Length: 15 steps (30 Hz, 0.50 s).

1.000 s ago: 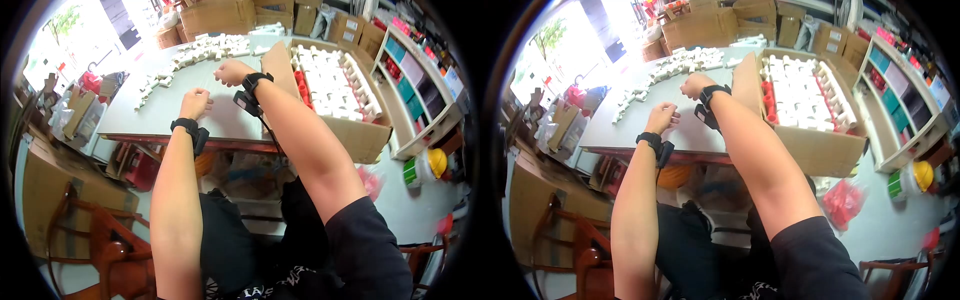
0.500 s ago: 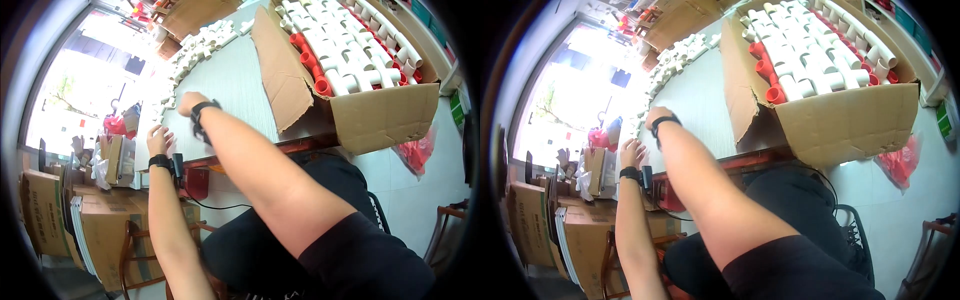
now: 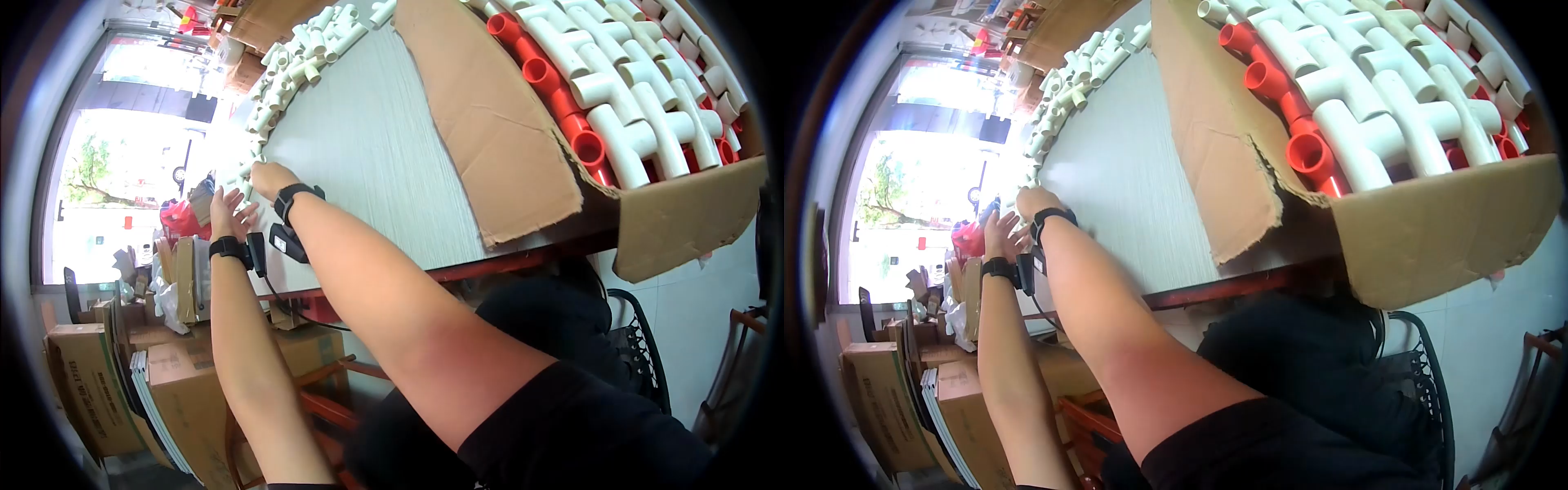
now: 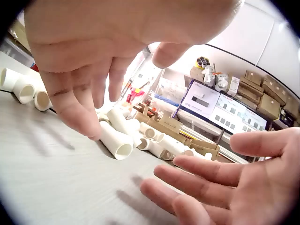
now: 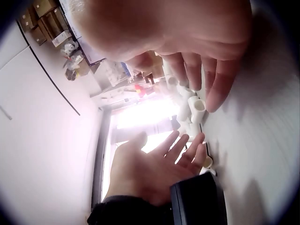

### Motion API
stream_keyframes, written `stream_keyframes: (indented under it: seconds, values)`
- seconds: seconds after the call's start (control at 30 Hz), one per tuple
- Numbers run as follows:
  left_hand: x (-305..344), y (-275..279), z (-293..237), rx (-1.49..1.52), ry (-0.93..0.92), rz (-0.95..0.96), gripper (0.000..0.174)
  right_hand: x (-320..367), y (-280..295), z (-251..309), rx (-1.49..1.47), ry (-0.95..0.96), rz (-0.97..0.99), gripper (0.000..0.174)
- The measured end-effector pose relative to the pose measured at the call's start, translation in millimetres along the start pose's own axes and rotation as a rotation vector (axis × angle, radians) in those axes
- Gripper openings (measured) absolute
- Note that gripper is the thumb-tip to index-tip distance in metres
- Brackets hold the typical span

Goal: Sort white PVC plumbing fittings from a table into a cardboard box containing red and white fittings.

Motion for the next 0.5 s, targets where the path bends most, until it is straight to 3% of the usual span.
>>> stream_keyframes:
  seconds: [0.03, 0.1, 0.2, 0.27, 0.3, 0.37, 0.5]
  values:
    - [-7.0, -2.5, 0.7, -0.02, 0.012, 0.011, 0.063, 34.4, 11.1, 11.0, -0.314, -0.114, 0.081, 0.038]
    - [-21.5, -6.4, 3.2, -0.045, 0.029, 0.024, 0.065, 19.3, 5.1, 9.2, -0.29, -0.018, 0.083, 0.039]
    - [-49.3, -2.2, 10.5, -0.03, 0.057, 0.049, 0.067, -18.6, -13.3, 2.8, -0.148, 0.16, 0.019, 0.041]
    - [-71.0, 1.6, 22.8, 0.017, 0.1, 0.102, 0.068, -56.7, -35.4, -7.4, 0.221, 0.378, -0.125, 0.04]
    - [-65.9, -4.2, 21.9, 0.041, 0.074, 0.053, 0.066, -73.4, -52.6, -17.4, 0.105, 0.376, -0.051, 0.041]
    - [-97.5, 1.6, 32.8, 0.036, 0.054, 0.164, 0.062, -86.6, -65.6, -24.1, -0.154, 0.242, 0.042, 0.043]
    - [-83.2, -5.0, 32.7, 0.088, 0.001, 0.182, 0.051, -57.3, -46.7, -17.7, -0.053, 0.227, -0.031, 0.05]
Point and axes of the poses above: each hand's wrist, its own x-axis away from the middle knuckle, its own y-axis out of the back of the hand, z = x × y, the point moved 7 cm from there along -x, towards the middle knuckle, and after that the axes turned 11 degrees about x, right-handed, at the moved point
